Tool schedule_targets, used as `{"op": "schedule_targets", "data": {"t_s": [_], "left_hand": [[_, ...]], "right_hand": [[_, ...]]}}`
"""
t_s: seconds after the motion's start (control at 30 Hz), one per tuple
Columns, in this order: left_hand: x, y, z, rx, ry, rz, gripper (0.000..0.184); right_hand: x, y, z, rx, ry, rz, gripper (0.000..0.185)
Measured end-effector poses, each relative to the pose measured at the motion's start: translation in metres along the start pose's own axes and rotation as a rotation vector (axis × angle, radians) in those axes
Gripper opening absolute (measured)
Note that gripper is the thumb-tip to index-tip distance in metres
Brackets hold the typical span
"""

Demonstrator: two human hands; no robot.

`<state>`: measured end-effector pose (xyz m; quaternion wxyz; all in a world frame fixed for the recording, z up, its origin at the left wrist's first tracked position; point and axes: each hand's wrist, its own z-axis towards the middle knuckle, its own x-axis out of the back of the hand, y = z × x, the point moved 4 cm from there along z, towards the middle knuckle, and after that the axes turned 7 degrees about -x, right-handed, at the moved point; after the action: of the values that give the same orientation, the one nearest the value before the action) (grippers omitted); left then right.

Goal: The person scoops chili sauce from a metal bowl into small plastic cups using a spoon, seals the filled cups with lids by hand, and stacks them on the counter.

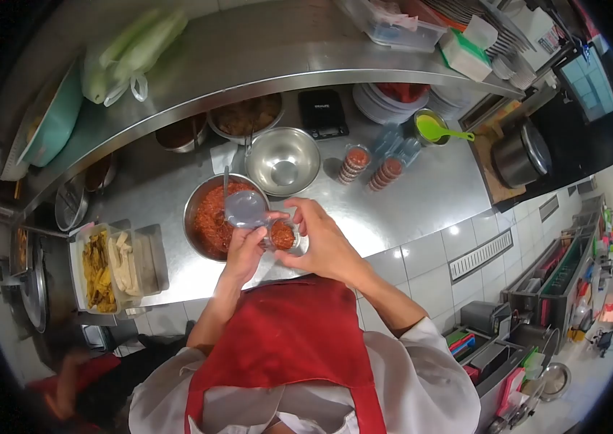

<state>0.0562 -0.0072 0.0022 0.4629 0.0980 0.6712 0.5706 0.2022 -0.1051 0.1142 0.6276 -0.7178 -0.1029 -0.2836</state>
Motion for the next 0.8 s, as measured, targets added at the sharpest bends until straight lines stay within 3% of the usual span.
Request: {"op": "schedule_targets", "data": {"t_s": [0.13,0.27,0.47,0.57,0.6,0.7,0.77,0.8], "left_hand": [[0.005,0.002,-0.003,0.103,0.036,-0.130,0.037],[0.033,0.030,-0.022,0.000,0.122,-0.085,0.039],[0.100,0.079,-0.067,-0.236,0.356,-0.208,0.043],[0.127,0.098,-0.088,-0.333,0.424,-0.157,0.044],[0.133,0.103,-0.095,-0.349,0.469,-0.102,0.044],[0.147,0.108,-0.107,-0.371,0.558,-0.032,0.043],[0.153,0.105,-0.107,-0.373,0.577,-0.047,0.044],[0.152,0.103,-0.107,-0.369,0.592,-0.076,0.042]], "right_hand": [[0.034,0.012,-0.006,0.003,0.115,-0.003,0.065],[0.061,0.062,-0.005,-0.131,0.207,-0.209,0.056],[0.008,0.240,0.016,-0.215,0.186,-0.543,0.059],[-0.003,0.223,0.018,-0.233,0.224,-0.778,0.065],[-0.004,0.202,0.021,-0.122,0.331,-0.756,0.064],[-0.026,0.101,0.052,0.063,0.316,-0.319,0.049],[-0.065,0.039,0.068,0.338,0.167,-0.450,0.035],[-0.088,0.031,0.077,0.359,0.066,-0.574,0.030]]}}
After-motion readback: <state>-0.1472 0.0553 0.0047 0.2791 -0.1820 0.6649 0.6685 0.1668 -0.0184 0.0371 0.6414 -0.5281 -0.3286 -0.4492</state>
